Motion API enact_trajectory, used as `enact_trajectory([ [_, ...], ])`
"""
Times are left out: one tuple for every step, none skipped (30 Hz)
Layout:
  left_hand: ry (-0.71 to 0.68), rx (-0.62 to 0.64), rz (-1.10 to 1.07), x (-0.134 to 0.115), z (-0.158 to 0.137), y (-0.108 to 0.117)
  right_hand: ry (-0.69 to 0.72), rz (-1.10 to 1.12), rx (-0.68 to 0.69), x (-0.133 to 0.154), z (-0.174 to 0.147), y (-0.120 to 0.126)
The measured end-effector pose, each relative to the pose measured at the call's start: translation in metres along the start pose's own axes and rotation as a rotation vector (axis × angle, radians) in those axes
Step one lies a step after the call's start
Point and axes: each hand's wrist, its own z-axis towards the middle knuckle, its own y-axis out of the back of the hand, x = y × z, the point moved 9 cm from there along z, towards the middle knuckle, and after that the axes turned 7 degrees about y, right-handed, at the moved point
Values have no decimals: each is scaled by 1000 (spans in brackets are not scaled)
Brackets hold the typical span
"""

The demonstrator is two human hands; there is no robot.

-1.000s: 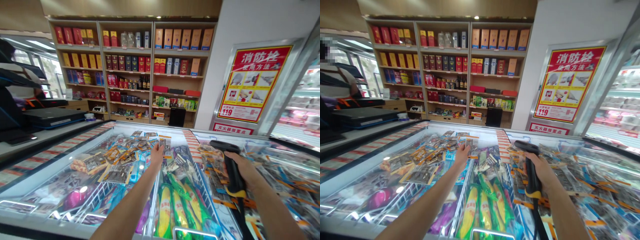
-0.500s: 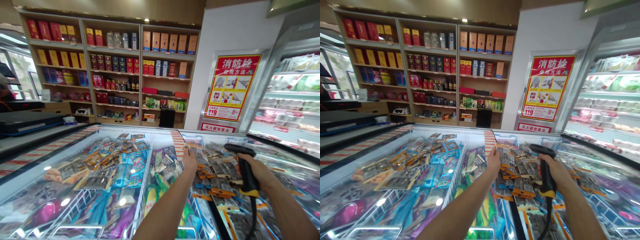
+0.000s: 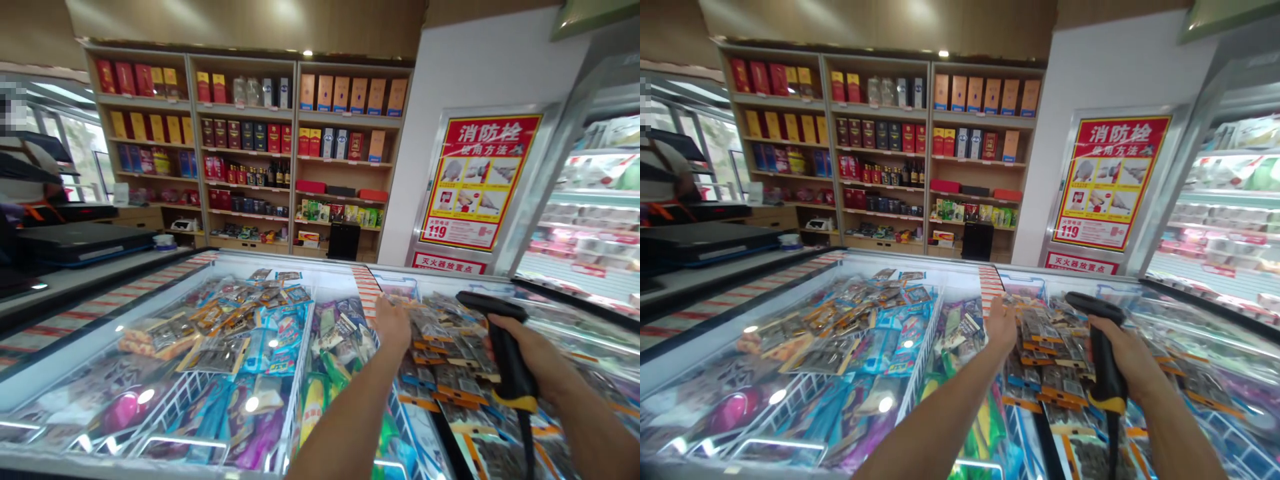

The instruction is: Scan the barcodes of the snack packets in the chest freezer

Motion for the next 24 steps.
enact_trajectory([
  [13,-34,28,9,5,18,-23,30,59,-1,-2,-13],
  [26,-67,70,20,11,36,-39,50,104,-1,-4,-26],
  [25,-104,126,31,17,56,-42,65,136,0,-6,-39],
  [17,-145,196,41,22,76,-34,69,154,1,-8,-51],
  [3,-187,276,50,28,96,-30,68,180,2,-10,-65],
  [-10,-220,354,59,34,113,-27,65,214,3,-13,-79],
  [-21,-242,428,68,40,127,-20,64,254,4,-16,-94],
  [-36,-252,495,75,46,138,-15,63,291,4,-19,-109],
  [-53,-254,551,81,51,147,-7,66,326,5,-21,-123],
  [-72,-249,597,86,56,153,-2,74,356,5,-23,-137],
  [-90,-238,632,89,60,156,4,89,378,6,-24,-148],
  [-104,-223,657,91,62,158,7,104,392,6,-25,-158],
  [-119,-210,673,92,63,159,4,115,402,5,-25,-166],
  [-139,-204,681,91,63,160,0,123,408,4,-25,-172],
  [-162,-205,681,89,60,161,-3,129,414,3,-25,-177],
  [-188,-215,681,85,56,162,-8,130,416,2,-24,-180],
  [-213,-235,686,81,51,164,-15,130,419,1,-24,-182],
  [-230,-259,697,78,45,167,-26,132,422,-1,-24,-184],
  [-234,-283,711,75,40,169,-36,133,420,-2,-24,-184],
  [-224,-304,726,74,35,172,-45,133,418,-3,-25,-184],
  [-207,-323,740,74,31,175,-55,132,414,-4,-25,-184],
  [-185,-337,751,75,29,177,-64,131,410,-5,-26,-184],
  [-160,-347,759,77,27,180,-69,131,409,-6,-26,-184],
  [-136,-350,768,79,26,181,-71,129,414,-7,-27,-185],
])
